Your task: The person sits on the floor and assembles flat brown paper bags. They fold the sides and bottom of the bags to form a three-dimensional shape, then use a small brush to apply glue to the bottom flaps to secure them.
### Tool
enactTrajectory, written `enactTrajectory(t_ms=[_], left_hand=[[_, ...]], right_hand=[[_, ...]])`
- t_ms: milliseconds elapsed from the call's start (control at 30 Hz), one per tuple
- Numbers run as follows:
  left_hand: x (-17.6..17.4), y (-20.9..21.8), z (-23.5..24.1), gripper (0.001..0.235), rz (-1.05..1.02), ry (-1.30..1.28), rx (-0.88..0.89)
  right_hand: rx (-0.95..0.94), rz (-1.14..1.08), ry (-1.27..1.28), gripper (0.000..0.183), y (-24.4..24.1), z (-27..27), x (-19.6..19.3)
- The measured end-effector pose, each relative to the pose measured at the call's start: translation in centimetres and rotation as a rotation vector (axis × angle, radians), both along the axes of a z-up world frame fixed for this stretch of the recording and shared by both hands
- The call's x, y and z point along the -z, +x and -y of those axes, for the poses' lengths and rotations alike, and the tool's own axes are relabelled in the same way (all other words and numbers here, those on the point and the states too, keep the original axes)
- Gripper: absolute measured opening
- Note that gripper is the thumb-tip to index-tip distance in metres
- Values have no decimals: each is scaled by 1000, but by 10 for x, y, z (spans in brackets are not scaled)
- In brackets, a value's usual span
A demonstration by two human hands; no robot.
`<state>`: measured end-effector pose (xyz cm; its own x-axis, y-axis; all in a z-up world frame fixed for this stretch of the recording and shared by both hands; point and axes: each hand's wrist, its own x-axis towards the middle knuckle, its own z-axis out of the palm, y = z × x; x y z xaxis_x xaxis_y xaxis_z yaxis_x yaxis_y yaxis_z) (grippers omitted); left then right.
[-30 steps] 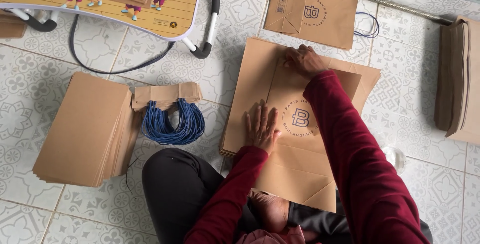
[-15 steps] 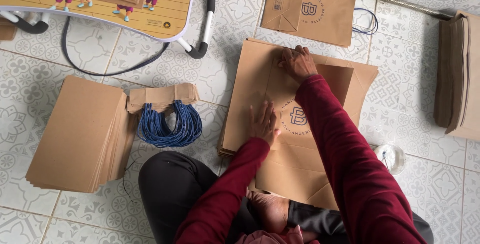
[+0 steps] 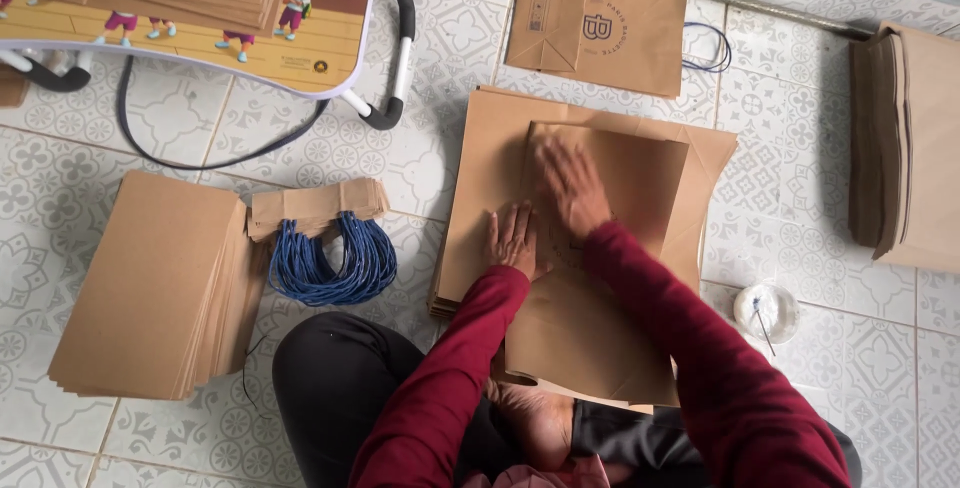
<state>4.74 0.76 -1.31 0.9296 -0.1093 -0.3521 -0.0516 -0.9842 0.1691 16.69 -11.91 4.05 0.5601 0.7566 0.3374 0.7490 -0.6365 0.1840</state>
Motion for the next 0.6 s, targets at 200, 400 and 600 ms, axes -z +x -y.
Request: enactTrajectory(t_ms=[200,400,600], left_hand=[[-14,0,-2,95,-26,27,28],[-2,-2,-1,100,17,16,35],[-11,-3,-4,101,12,6,45]], right_hand=[[107,-249,74,56,-44,4,12],[175,-325,32,57,-9,-4,9],[301,-323,40,61,3,-18,16]])
